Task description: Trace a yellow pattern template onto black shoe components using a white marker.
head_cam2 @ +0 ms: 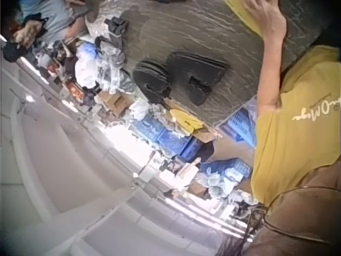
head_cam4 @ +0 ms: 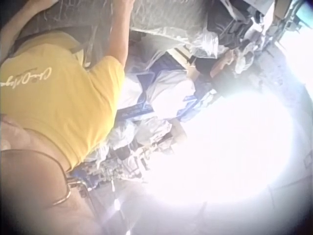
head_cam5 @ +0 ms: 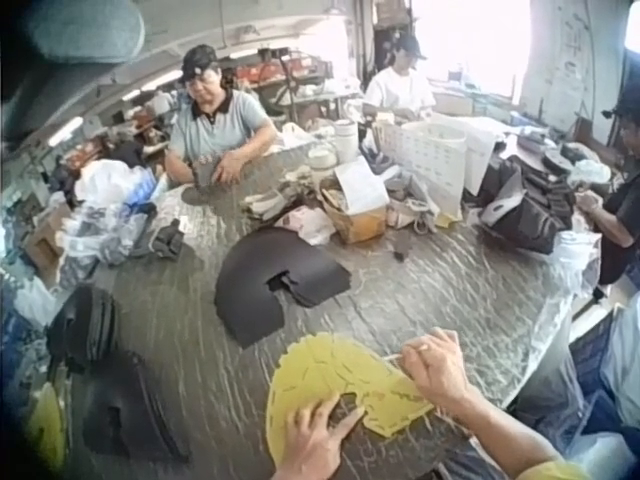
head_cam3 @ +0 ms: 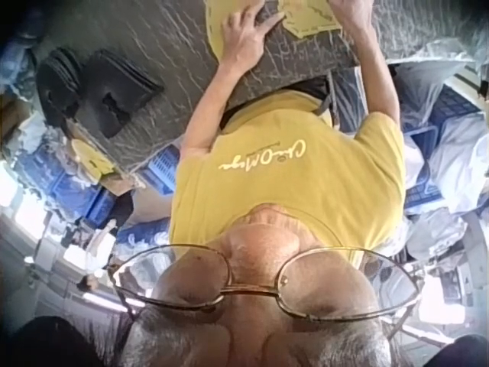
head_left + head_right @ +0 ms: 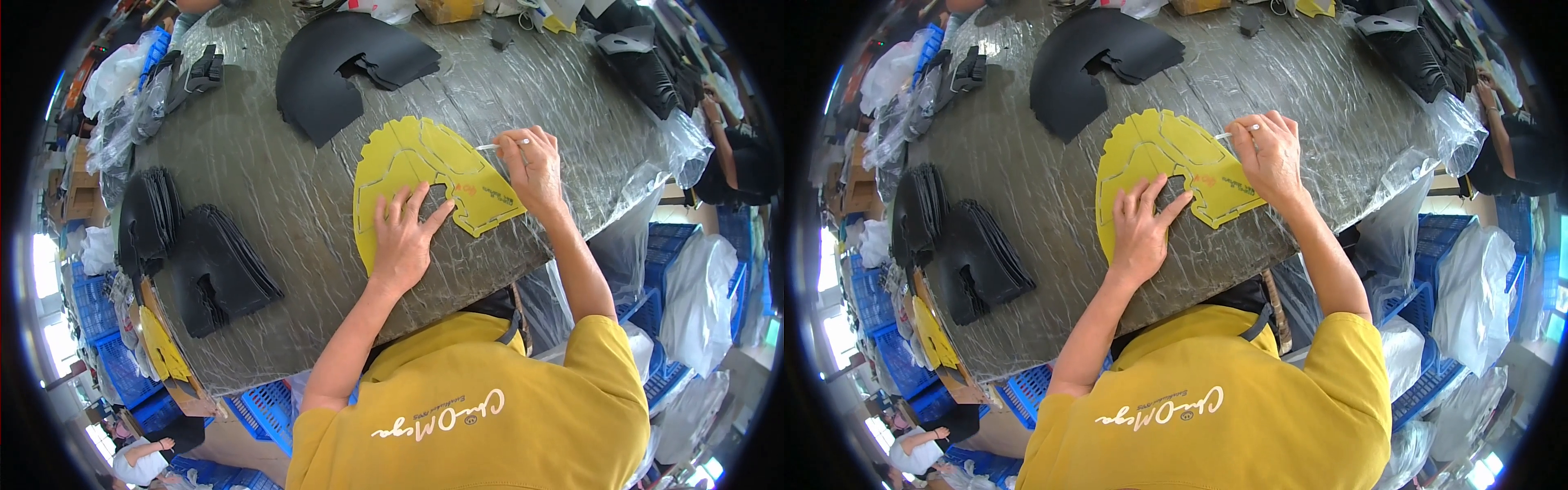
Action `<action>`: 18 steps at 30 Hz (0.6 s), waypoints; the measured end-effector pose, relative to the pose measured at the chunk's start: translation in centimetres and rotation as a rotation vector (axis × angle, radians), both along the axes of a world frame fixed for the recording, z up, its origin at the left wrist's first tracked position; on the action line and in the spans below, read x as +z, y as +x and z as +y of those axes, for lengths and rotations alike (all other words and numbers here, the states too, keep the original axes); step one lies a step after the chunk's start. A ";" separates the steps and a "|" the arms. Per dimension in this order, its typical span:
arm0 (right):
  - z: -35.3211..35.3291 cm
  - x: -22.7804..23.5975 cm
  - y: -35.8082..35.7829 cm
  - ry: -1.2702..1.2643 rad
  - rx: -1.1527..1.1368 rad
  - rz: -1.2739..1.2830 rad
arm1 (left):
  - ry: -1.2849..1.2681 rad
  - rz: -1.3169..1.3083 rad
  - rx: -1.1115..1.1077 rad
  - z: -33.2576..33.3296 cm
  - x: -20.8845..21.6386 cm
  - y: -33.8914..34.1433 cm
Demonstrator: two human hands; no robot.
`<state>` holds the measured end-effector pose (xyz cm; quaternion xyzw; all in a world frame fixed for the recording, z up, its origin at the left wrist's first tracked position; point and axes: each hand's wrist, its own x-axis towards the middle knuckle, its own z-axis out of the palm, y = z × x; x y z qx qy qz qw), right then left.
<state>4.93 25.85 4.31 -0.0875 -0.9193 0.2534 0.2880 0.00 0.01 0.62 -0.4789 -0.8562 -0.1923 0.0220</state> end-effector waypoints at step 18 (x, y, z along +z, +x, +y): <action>-0.8 -0.8 -4.1 0.104 0.068 0.015 | 0.024 -0.021 -0.008 0.0 0.1 0.1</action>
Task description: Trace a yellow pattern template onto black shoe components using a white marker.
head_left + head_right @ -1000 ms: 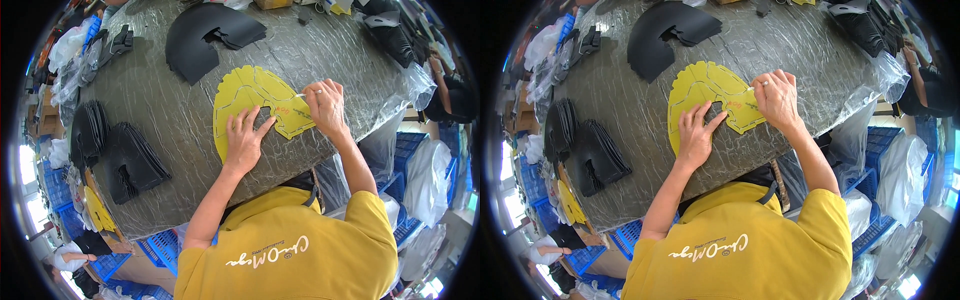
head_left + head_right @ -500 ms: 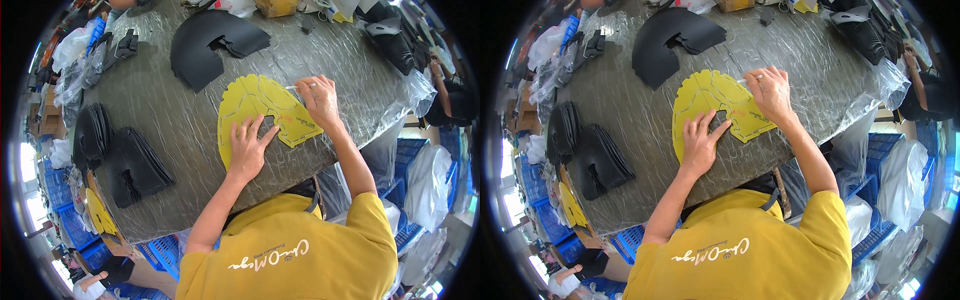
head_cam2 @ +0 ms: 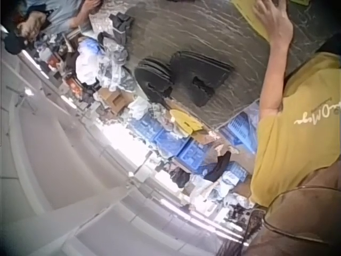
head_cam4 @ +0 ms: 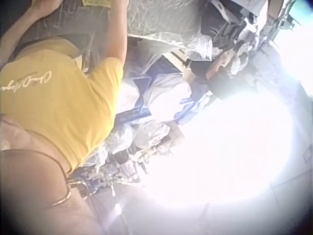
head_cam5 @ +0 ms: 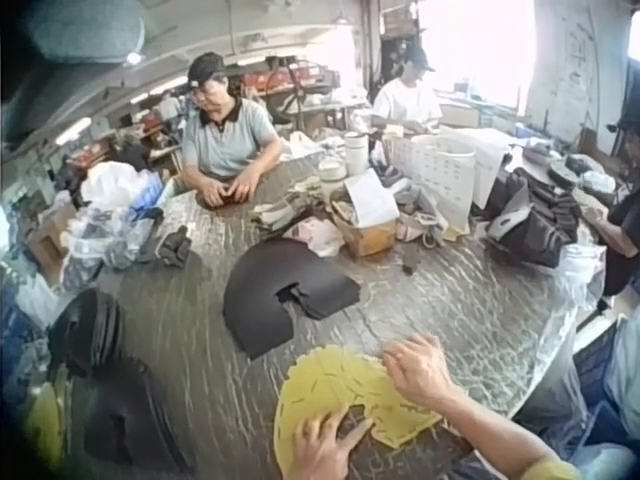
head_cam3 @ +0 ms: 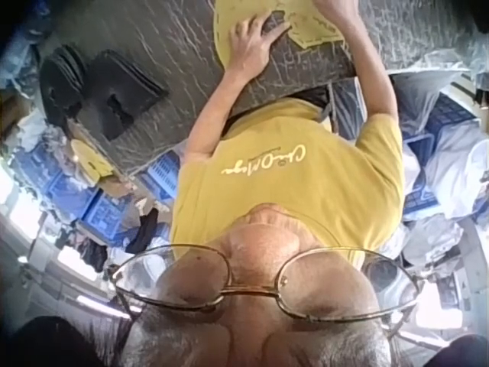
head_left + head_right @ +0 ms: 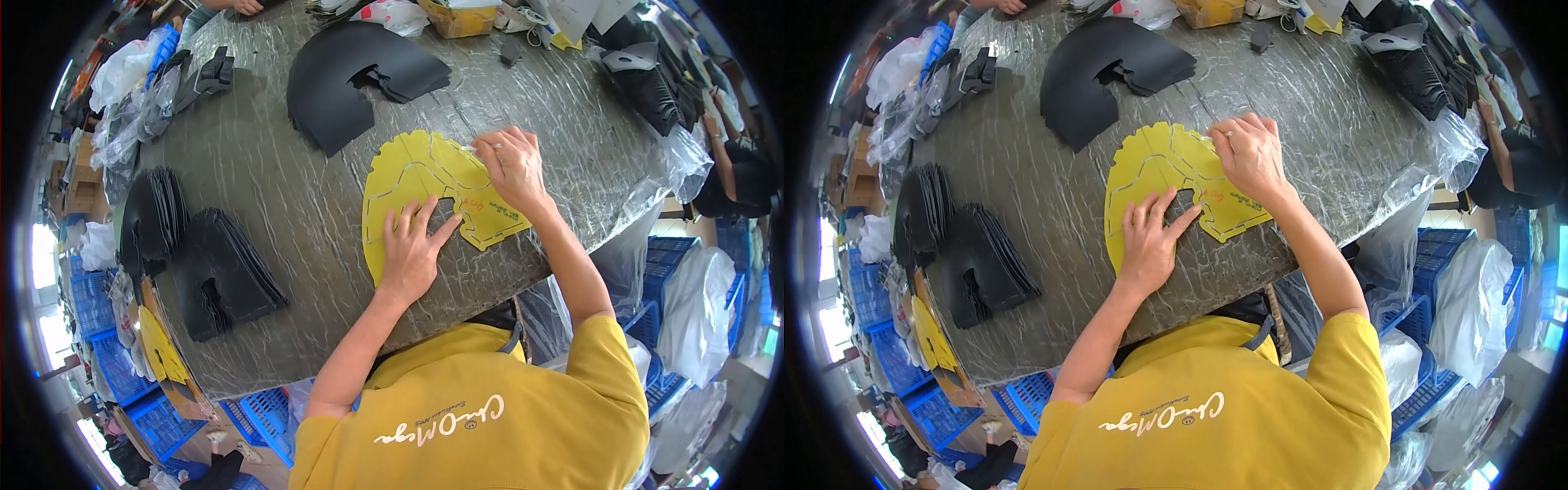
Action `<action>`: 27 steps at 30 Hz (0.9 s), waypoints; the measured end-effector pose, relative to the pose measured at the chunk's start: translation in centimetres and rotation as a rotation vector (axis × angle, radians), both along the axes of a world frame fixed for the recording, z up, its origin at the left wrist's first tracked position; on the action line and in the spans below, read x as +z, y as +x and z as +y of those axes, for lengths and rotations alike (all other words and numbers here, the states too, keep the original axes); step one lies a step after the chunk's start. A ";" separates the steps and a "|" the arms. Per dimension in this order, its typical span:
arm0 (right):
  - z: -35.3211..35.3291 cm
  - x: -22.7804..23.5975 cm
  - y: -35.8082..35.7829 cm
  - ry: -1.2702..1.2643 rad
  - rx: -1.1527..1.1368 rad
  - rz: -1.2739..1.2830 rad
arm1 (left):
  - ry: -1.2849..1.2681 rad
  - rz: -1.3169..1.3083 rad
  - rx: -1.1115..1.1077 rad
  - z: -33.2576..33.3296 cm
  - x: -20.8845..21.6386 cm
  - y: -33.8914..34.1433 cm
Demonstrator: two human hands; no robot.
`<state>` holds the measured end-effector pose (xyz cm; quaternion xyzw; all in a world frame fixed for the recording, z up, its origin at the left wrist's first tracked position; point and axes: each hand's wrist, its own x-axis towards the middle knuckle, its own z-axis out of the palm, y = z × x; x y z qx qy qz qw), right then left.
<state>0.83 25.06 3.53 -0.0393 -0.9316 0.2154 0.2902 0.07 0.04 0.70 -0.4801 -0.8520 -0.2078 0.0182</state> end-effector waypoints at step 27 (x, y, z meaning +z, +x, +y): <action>1.2 -2.1 3.0 -0.003 -0.114 -0.466 | 0.068 0.028 0.003 0.5 -1.4 1.0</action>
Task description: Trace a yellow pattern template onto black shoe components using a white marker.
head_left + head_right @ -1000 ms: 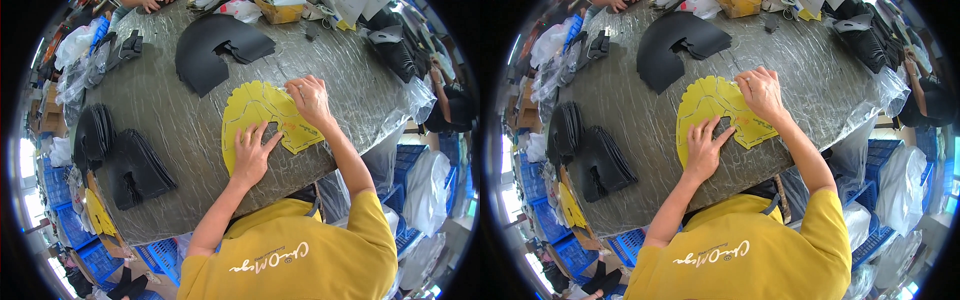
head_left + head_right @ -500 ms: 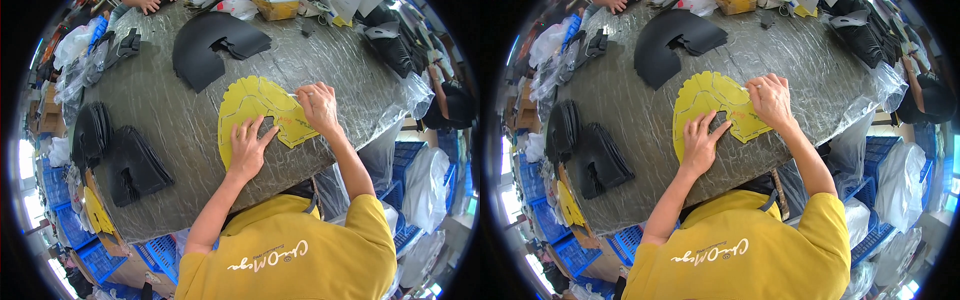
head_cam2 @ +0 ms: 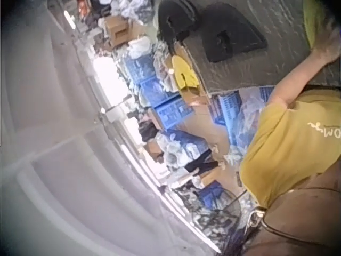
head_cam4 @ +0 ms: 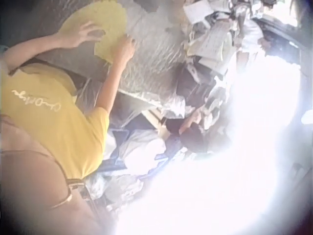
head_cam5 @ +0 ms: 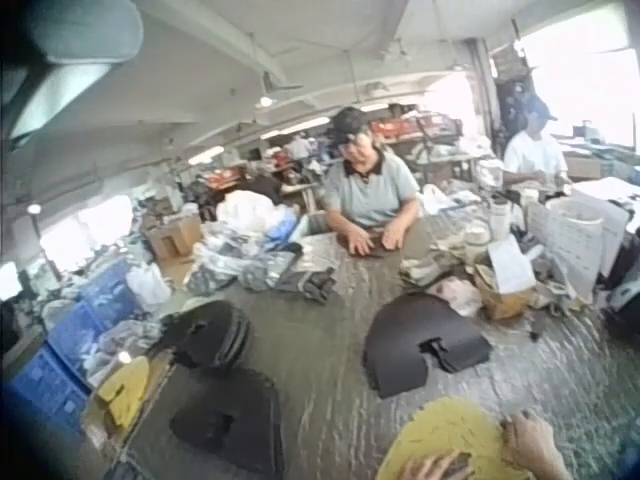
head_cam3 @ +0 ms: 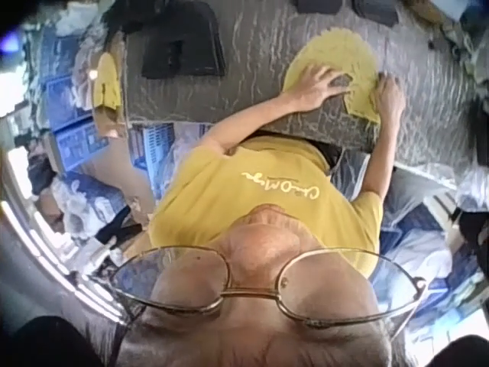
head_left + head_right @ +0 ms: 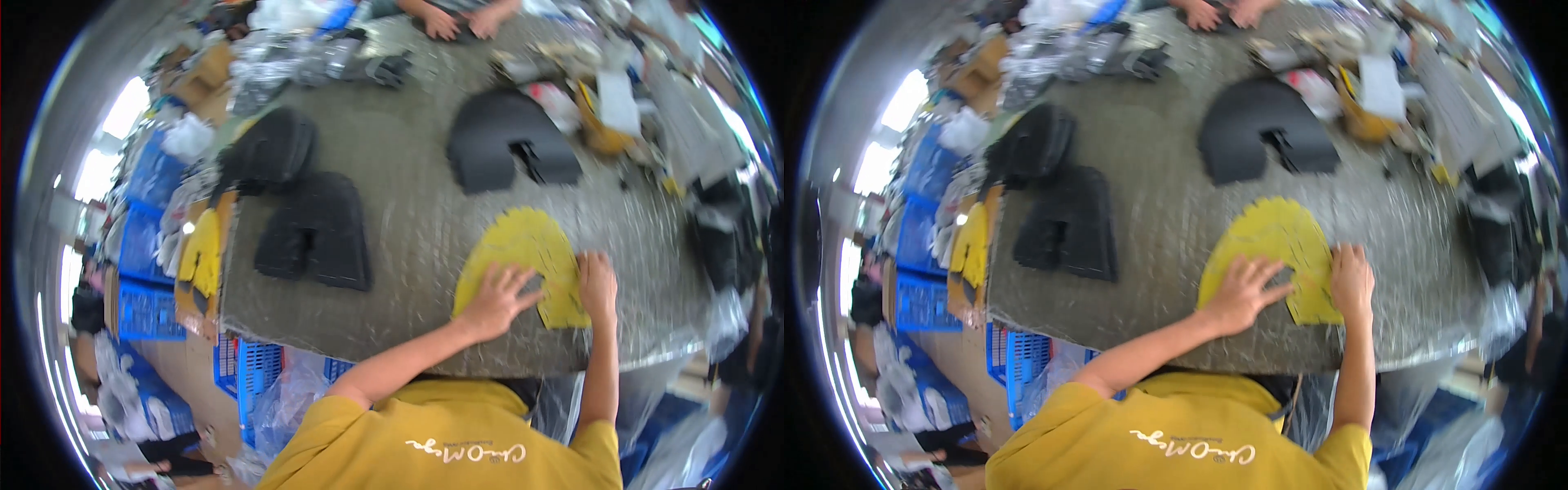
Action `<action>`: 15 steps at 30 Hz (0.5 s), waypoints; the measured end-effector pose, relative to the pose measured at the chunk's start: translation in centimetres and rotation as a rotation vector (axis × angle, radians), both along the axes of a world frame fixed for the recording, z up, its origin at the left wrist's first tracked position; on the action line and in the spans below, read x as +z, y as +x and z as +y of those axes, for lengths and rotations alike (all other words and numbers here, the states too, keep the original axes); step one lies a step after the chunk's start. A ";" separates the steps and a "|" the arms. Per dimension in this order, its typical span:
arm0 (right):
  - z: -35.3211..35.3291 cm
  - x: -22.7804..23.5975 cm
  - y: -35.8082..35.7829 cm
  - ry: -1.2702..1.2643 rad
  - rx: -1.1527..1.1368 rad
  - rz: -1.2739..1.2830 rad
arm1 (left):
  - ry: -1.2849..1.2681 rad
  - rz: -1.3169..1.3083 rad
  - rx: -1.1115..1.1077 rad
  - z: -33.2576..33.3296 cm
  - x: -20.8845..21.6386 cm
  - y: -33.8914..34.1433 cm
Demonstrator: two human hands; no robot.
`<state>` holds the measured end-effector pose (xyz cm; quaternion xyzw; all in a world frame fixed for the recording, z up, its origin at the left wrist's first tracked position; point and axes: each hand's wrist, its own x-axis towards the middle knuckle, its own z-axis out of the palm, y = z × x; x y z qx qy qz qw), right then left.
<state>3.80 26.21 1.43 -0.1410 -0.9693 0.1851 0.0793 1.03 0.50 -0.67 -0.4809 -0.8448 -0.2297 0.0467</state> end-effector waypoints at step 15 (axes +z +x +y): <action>5.7 0.3 -1.3 -1.318 -0.039 0.770 | 0.567 0.008 0.391 -3.2 3.4 -4.0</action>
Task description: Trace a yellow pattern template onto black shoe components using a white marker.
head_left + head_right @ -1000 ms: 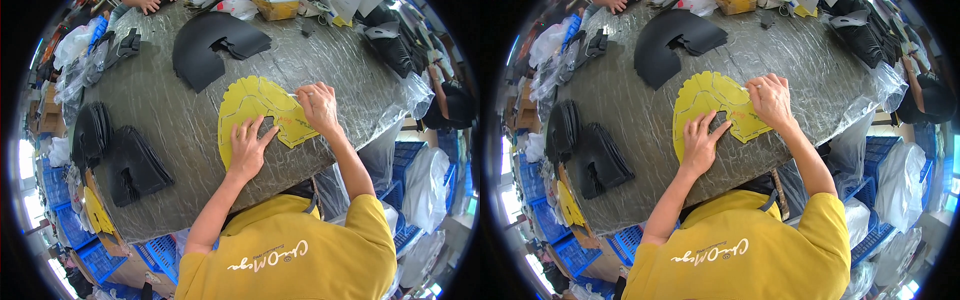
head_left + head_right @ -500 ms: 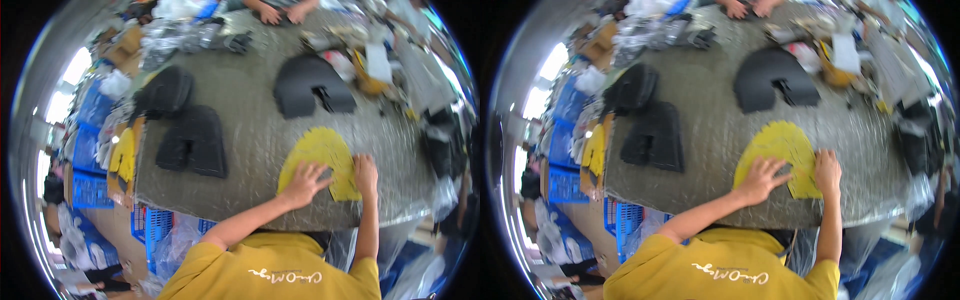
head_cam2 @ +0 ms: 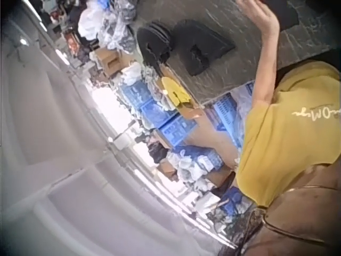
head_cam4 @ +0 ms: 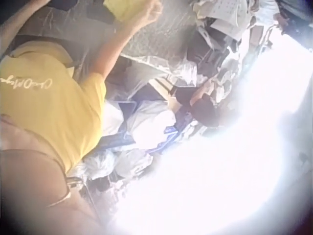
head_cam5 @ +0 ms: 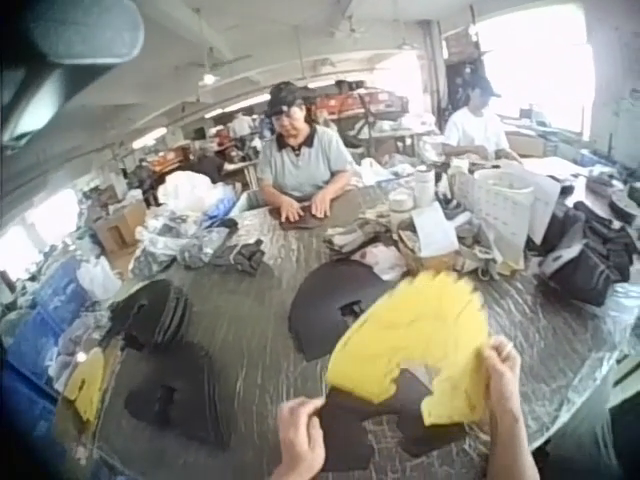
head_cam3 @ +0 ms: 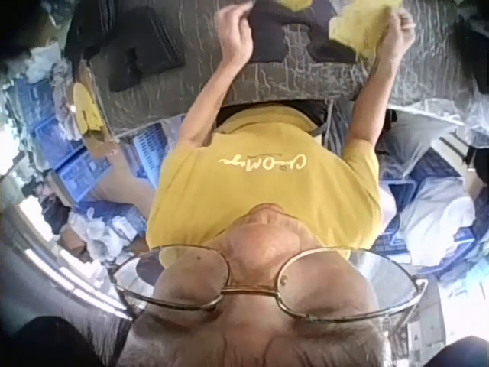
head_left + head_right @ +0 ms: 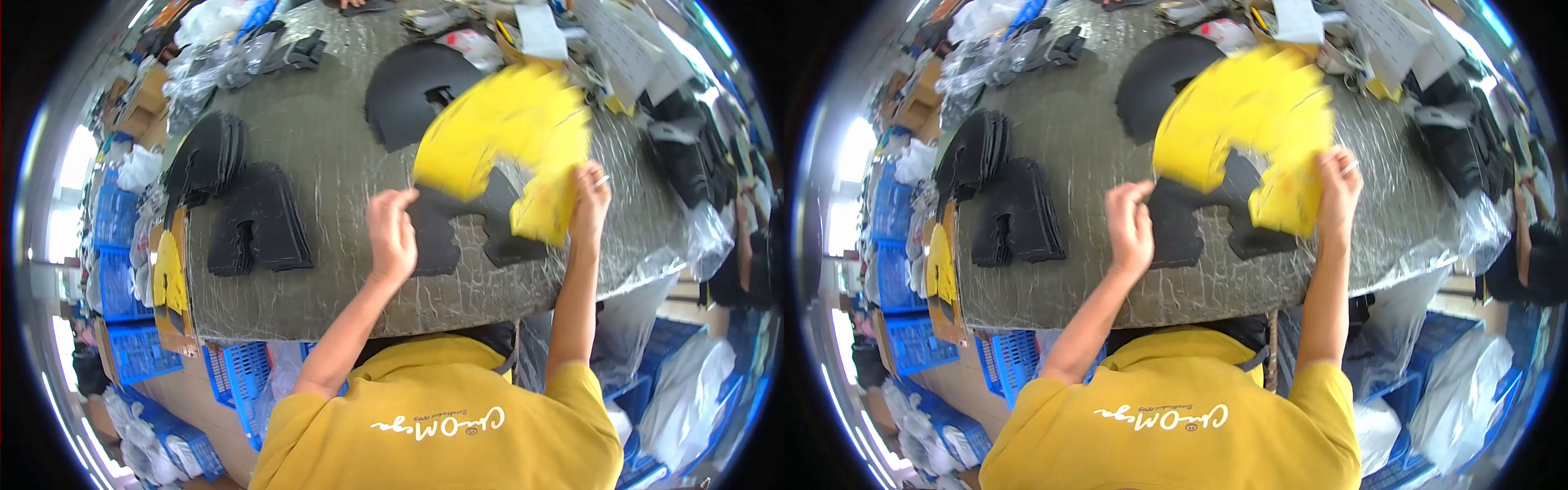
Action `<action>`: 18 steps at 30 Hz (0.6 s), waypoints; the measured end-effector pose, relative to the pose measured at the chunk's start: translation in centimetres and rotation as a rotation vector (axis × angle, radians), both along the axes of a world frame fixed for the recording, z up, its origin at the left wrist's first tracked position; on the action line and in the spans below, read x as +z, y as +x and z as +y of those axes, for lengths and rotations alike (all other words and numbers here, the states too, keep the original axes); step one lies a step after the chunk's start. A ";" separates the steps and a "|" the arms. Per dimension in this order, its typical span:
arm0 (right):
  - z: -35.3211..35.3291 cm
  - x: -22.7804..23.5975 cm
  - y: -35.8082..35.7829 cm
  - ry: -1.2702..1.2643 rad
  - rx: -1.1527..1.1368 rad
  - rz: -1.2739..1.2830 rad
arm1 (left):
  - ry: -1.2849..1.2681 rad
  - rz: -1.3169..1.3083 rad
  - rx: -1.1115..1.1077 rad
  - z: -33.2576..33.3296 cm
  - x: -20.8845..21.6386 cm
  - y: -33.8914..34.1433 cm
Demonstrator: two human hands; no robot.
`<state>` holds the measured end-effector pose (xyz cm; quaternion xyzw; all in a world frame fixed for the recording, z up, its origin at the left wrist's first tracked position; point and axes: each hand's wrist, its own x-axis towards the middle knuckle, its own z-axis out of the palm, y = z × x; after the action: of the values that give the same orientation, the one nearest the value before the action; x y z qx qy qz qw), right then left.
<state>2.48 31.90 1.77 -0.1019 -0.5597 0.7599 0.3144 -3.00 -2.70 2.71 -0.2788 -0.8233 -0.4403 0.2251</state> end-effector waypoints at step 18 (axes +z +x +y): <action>6.6 -4.6 1.5 -0.621 0.206 0.098 | 0.383 -0.882 -0.187 -1.3 0.5 0.1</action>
<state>3.97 38.49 -2.82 -0.0991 -0.2930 0.9260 0.2166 -2.86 -4.00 3.26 -0.0921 -0.7158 -0.6782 -0.1386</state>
